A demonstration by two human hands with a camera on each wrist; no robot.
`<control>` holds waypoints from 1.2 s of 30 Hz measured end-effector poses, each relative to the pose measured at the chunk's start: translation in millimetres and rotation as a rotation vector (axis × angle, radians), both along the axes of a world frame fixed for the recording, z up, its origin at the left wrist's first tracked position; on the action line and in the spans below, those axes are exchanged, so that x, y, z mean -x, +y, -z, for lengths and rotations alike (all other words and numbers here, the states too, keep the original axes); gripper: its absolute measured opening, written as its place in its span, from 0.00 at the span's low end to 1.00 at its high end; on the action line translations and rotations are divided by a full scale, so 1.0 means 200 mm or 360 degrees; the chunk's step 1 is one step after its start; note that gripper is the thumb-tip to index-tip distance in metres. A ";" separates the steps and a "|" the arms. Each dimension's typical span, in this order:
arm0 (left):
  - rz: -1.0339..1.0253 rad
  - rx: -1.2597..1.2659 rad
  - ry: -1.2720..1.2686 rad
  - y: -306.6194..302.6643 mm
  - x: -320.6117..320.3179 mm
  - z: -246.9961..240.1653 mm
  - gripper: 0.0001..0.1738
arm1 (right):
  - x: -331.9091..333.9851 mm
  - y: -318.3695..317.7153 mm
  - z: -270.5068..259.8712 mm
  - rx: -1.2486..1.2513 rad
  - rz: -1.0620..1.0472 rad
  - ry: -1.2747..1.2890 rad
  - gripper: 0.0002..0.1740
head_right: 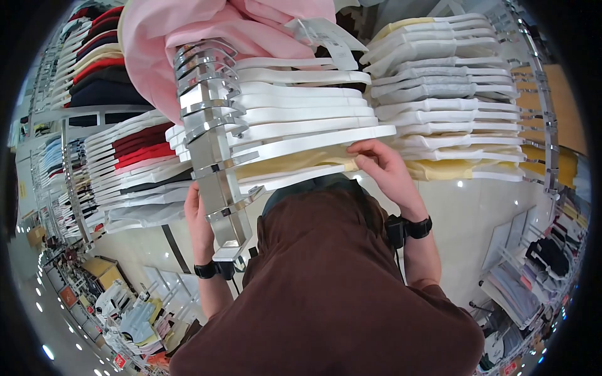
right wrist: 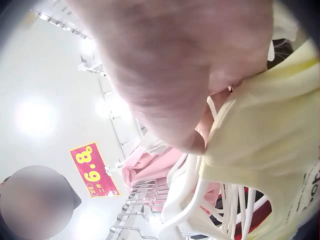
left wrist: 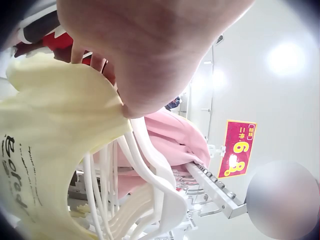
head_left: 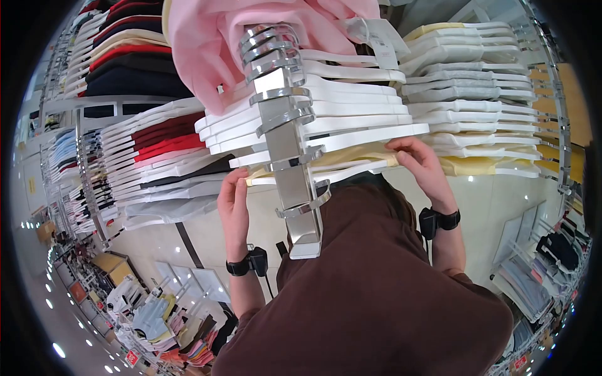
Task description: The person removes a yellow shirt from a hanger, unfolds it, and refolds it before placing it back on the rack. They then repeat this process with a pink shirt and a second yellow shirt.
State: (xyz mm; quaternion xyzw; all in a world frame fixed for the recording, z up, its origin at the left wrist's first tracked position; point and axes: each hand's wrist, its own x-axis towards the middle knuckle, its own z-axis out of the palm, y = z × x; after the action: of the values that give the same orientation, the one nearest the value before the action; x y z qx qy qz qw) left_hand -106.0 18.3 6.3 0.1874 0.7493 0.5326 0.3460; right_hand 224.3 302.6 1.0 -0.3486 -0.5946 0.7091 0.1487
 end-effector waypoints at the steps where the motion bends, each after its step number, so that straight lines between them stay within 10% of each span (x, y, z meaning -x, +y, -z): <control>1: -0.0028 0.0014 0.0032 -0.01 0.00 0.01 0.12 | -0.01 -0.01 0.00 0.0052 0.0099 -0.0029 0.12; 10: 0.0080 0.0173 0.0580 -0.03 -0.03 -0.04 0.15 | -0.05 -0.12 0.08 -0.0273 0.0605 -0.0072 0.13; 36: 0.0455 -0.0256 0.1082 -0.09 0.11 0.00 0.14 | 0.17 -0.45 0.01 -0.1655 0.0366 -0.0646 0.24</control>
State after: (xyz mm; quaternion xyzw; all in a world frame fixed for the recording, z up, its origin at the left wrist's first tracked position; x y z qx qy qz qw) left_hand -127.2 0.0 6.7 0.4828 0.7434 0.4434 0.1325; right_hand 191.0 212.9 -0.3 -0.4213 -0.8403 0.2212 0.2598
